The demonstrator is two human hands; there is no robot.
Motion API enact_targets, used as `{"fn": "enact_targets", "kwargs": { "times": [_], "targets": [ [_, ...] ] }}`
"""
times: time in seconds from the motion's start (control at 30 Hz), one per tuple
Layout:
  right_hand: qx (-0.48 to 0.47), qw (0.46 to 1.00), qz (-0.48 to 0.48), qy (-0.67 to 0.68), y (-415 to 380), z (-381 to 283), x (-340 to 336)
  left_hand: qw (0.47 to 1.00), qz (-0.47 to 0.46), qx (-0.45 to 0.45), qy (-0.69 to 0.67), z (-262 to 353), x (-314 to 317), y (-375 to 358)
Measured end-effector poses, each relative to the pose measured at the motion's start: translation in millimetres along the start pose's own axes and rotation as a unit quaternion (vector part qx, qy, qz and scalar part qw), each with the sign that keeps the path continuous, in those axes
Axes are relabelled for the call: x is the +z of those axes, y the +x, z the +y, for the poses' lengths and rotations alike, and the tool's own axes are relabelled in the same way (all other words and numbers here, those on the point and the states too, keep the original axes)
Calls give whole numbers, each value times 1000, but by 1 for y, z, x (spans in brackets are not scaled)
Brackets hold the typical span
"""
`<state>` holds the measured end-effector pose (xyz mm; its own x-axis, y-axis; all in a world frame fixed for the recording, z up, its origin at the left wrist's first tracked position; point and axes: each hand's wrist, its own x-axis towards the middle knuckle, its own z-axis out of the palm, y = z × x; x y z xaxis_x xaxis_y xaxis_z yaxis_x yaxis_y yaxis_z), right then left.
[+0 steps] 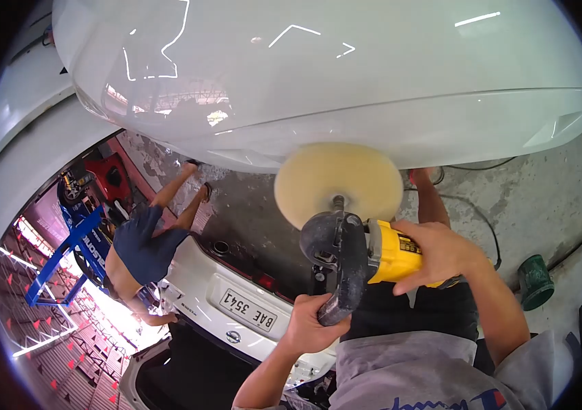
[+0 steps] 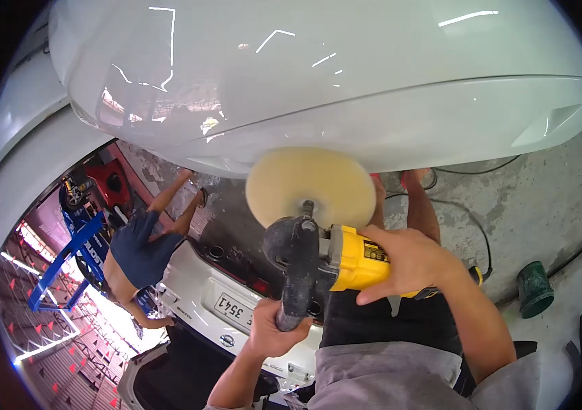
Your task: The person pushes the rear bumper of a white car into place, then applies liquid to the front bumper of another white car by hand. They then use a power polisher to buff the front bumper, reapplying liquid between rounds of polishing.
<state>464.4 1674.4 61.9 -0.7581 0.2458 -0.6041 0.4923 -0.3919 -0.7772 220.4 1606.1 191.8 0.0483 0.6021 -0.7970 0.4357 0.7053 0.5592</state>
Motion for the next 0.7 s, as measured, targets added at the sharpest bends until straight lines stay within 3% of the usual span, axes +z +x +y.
{"fn": "enact_targets", "kwargs": {
  "times": [0.07,0.13,0.27,0.37,0.47,0.6,0.7],
  "targets": [
    [-21,995,73,-63,1,-12,7,1000,-4,-2,7,2,-8,0],
    [-6,995,78,-69,-2,-19,9,991,34,87,97,0,-14,1],
    [6,991,128,41,-28,-21,18,976,-11,130,171,57,-15,15],
    [15,980,146,134,-44,-24,22,977,-24,157,146,65,-14,17],
    [18,975,170,146,-41,-38,30,964,9,202,170,64,-26,20],
    [9,979,149,135,-14,-55,37,959,32,191,205,62,-59,15],
    [2,987,134,87,8,-71,38,971,55,98,211,73,-86,8]
  ]
}}
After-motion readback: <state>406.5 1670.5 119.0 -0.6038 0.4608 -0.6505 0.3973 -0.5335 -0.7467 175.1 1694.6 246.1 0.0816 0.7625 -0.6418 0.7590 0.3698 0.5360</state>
